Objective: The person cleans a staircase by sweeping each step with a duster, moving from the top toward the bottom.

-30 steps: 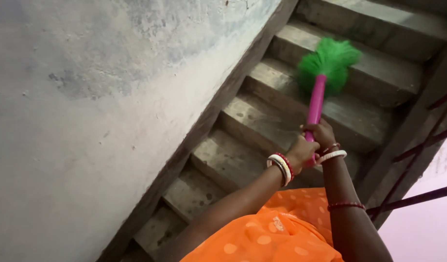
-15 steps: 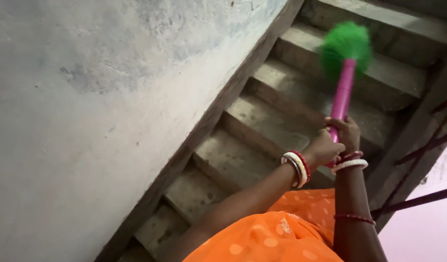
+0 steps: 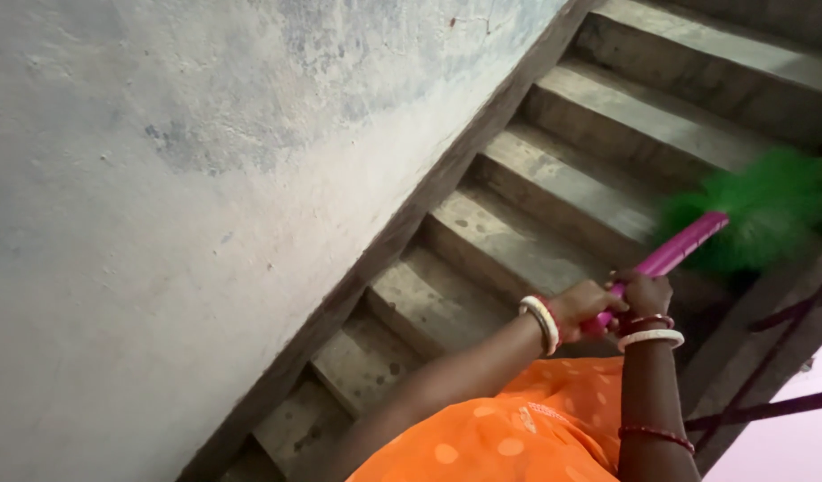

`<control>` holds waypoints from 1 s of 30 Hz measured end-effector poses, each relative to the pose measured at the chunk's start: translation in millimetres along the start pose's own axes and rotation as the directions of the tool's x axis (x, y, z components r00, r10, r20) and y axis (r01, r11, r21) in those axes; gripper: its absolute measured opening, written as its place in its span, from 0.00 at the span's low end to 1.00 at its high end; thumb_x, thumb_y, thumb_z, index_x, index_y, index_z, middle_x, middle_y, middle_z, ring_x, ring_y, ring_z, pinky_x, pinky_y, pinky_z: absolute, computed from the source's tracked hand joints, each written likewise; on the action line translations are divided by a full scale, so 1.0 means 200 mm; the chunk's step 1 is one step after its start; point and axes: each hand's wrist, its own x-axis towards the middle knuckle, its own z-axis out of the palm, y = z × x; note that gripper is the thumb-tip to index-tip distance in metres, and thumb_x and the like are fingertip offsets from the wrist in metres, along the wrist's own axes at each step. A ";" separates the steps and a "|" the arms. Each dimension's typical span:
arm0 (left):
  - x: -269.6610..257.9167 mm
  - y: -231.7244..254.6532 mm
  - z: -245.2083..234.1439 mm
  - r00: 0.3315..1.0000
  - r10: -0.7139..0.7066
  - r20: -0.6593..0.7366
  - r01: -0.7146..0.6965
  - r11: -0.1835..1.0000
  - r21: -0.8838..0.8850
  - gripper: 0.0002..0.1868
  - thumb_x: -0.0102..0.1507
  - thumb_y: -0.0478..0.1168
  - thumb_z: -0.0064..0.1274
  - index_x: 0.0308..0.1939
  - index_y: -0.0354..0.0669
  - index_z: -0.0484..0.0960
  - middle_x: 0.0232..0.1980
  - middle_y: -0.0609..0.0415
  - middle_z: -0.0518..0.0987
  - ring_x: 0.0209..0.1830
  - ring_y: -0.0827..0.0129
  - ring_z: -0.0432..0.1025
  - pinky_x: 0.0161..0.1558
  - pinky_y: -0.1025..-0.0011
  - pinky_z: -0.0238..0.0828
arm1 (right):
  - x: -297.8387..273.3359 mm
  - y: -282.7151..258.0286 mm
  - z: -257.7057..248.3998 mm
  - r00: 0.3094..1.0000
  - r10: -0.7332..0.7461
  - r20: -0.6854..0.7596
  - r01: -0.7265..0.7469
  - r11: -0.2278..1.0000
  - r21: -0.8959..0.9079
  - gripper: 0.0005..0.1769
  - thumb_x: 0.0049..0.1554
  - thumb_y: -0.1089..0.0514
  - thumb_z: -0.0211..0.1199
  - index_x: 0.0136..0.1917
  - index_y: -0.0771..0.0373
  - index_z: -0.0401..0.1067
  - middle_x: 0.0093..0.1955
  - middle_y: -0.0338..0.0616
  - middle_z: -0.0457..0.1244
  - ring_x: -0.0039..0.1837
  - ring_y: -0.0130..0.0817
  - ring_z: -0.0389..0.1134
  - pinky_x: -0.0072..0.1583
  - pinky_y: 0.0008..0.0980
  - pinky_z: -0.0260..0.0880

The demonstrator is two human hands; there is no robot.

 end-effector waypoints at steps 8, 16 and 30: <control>0.01 -0.14 -0.11 0.982 0.124 -0.145 -0.121 0.992 0.030 0.07 0.65 0.34 0.52 0.44 0.32 0.74 0.30 0.53 0.77 0.21 0.73 0.71 0.19 0.73 0.68 | 0.10 0.11 0.12 0.975 -0.150 0.166 0.139 0.987 0.077 0.19 0.51 0.70 0.64 0.55 0.74 0.64 0.40 0.52 0.65 0.36 0.39 0.69 0.37 0.39 0.70; -0.03 -0.15 -0.14 0.907 0.262 -0.331 -0.178 0.948 0.263 0.10 0.61 0.33 0.52 0.46 0.35 0.75 0.29 0.53 0.77 0.19 0.71 0.72 0.19 0.72 0.67 | 0.23 0.26 0.25 0.922 -0.190 0.338 0.159 0.980 0.118 0.19 0.51 0.68 0.63 0.56 0.71 0.67 0.42 0.49 0.69 0.36 0.34 0.69 0.38 0.34 0.71; -0.28 0.06 0.08 0.901 0.347 -0.260 -0.189 0.854 0.486 0.17 0.59 0.34 0.51 0.50 0.28 0.69 0.27 0.50 0.78 0.22 0.67 0.76 0.23 0.70 0.75 | -0.09 0.00 0.13 0.867 -0.436 0.240 0.383 0.892 0.238 0.25 0.54 0.67 0.65 0.65 0.67 0.66 0.40 0.43 0.65 0.35 0.30 0.68 0.35 0.30 0.70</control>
